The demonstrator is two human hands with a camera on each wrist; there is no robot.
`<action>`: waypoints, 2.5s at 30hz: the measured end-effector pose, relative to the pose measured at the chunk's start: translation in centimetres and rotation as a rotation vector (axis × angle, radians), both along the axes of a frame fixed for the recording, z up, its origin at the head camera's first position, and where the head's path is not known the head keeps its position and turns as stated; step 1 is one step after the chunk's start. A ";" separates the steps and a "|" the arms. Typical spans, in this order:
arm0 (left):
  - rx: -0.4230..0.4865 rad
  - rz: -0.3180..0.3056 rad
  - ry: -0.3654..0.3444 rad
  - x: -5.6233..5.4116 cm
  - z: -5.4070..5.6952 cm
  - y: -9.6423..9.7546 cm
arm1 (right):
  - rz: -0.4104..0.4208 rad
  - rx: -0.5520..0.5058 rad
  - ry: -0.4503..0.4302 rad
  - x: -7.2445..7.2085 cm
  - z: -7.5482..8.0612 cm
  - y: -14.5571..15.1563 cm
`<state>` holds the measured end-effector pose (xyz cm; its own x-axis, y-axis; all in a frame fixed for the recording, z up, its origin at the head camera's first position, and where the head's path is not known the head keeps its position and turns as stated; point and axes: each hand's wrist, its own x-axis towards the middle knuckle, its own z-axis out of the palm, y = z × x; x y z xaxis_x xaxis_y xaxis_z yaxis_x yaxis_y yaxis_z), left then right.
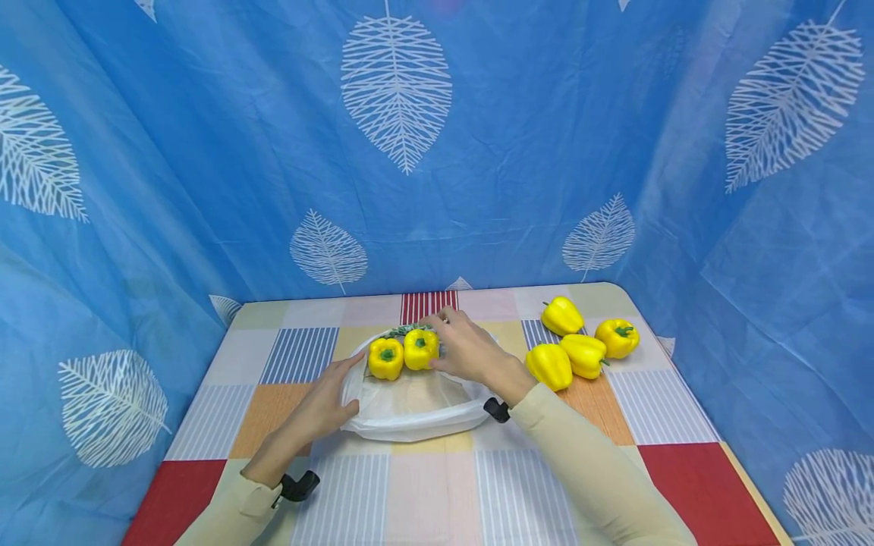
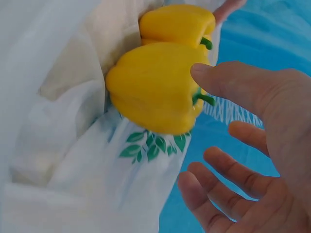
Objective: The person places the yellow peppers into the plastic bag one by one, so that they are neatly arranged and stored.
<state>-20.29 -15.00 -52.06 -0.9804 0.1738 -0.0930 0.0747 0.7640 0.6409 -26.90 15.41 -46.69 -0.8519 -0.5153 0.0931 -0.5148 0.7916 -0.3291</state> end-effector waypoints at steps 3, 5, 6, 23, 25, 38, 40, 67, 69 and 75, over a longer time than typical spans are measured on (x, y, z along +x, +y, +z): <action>0.007 -0.008 0.011 0.1 0.2 0.0 | -0.019 0.001 0.016 0.4 0.4 0.9; 0.016 -0.010 0.009 0.1 0.3 0.1 | -0.033 0.002 0.029 0.6 0.6 1.5; 0.020 -0.011 0.010 0.1 0.3 0.1 | -0.040 0.003 0.037 0.8 0.6 1.8; 0.015 -0.005 -0.001 0.3 0.1 0.0 | -0.236 -0.072 0.024 3.0 -0.1 9.6; 0.017 -0.011 0.006 0.3 0.1 -0.1 | -0.260 -0.081 0.023 3.3 -0.3 10.4; 0.016 -0.021 0.020 0.2 -0.1 0.0 | -0.361 -0.073 0.059 4.7 -2.0 15.0; 0.008 -0.021 0.012 0.2 0.0 0.1 | -0.374 -0.056 0.059 4.9 -2.4 15.4; 0.018 -0.026 0.020 0.1 -0.3 0.0 | -0.420 0.043 0.122 5.5 -6.4 16.7; 0.023 -0.024 0.014 0.1 -0.3 0.0 | -0.411 0.027 0.118 5.5 -6.4 16.6; 0.021 -0.030 0.026 0.1 -0.4 -0.2 | -0.393 -0.008 0.113 5.7 -6.2 16.4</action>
<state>-20.14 -15.18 -52.45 -0.9767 0.2048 -0.0635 0.1143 0.7477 0.6541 -21.20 31.83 -52.91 -0.9681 -0.1512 0.1998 -0.2064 0.9331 -0.2943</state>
